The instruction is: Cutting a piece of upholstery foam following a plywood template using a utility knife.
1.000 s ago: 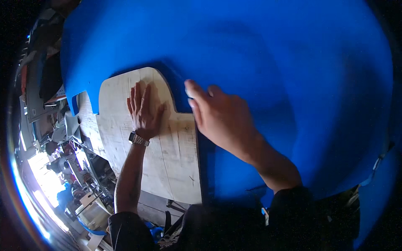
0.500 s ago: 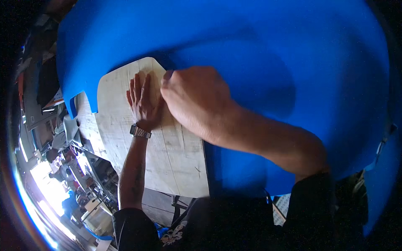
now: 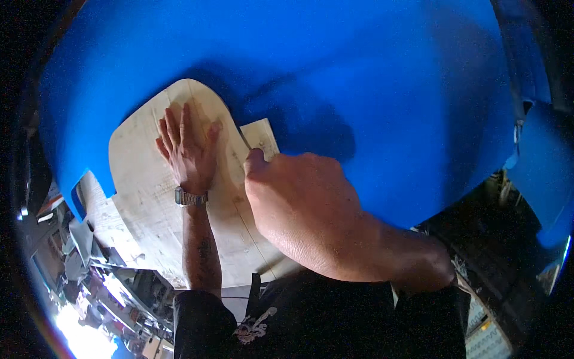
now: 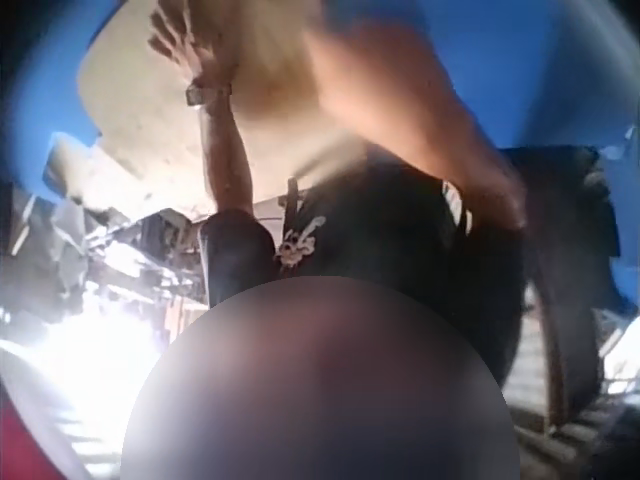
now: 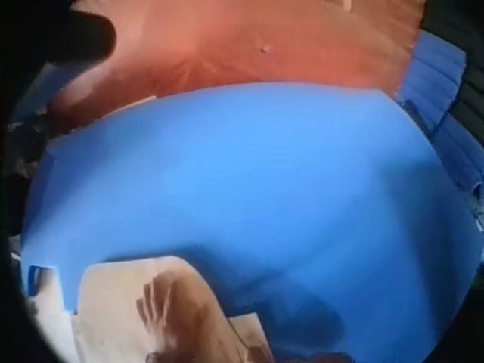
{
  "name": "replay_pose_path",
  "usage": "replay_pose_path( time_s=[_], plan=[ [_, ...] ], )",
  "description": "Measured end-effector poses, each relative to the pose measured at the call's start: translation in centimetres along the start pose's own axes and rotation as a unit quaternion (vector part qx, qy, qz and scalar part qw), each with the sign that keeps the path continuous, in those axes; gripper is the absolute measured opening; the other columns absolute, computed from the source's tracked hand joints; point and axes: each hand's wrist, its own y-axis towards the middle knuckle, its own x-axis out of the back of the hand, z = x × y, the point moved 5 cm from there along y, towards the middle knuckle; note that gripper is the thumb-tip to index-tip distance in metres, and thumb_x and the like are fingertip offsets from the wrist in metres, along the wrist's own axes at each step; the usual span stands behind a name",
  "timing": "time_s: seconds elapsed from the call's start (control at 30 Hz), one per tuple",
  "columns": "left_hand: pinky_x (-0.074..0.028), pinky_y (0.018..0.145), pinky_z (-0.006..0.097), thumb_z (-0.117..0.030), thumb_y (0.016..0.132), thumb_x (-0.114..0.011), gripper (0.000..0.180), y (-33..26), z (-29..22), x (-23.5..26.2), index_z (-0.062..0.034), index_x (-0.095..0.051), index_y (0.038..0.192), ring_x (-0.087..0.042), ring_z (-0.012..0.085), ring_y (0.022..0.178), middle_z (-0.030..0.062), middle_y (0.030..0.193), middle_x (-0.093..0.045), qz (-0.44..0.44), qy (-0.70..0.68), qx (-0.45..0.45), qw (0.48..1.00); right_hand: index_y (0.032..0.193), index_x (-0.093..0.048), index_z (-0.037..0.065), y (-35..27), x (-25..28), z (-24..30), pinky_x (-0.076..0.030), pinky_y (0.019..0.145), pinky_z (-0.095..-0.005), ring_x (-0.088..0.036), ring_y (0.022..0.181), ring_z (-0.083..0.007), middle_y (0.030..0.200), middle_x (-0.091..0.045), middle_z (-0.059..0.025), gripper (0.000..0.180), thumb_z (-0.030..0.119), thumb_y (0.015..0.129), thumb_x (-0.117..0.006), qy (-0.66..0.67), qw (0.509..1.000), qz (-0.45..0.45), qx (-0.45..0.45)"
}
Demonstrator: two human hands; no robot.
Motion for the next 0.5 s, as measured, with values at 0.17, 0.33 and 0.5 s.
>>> replay_pose_path(
  time_s=[0.17, 0.33, 0.5],
  plan=[
    [-0.009, 0.104, 0.050, -0.056, 0.077, -0.053, 0.068, -1.3, 3.2, 1.1, -0.0162, -0.039, 0.131, -0.015, 0.0341, 0.131, 0.0166, 0.140, -0.023, -0.013, -0.004, -0.001, 1.000, 0.093, -0.060, 0.001, 1.7, 0.1, 2.5, -0.041, 0.040, -0.0331, -0.052, 0.040, -0.0200, 0.053, -0.055, -0.0127, 0.017, 0.011, 0.083, -0.050, 0.041, 0.990, 0.131, -0.040],
    [-0.010, 0.104, 0.050, -0.056, 0.076, -0.053, 0.068, -2.6, 5.7, 1.1, -0.0160, -0.040, 0.130, -0.016, 0.0338, 0.131, 0.0161, 0.140, -0.023, -0.013, -0.021, 0.003, 1.000, 0.095, -0.063, 0.000, 5.1, 1.0, 3.8, -0.047, 0.058, -0.0344, -0.061, 0.063, -0.0235, 0.073, -0.063, -0.0165, 0.022, 0.012, 0.085, -0.048, -0.071, 0.980, 0.182, -0.028],
    [-0.011, 0.104, 0.049, -0.057, 0.076, -0.053, 0.068, -3.0, 6.1, 0.4, -0.0155, -0.041, 0.129, -0.017, 0.0335, 0.131, 0.0160, 0.140, -0.024, -0.002, -0.012, 0.020, 1.000, 0.090, -0.062, -0.001, 4.8, -0.1, 3.9, -0.045, 0.055, -0.0355, -0.060, 0.057, -0.0238, 0.064, -0.060, -0.0150, 0.019, 0.011, 0.084, -0.048, -0.064, 0.962, 0.262, -0.046]
  ],
)
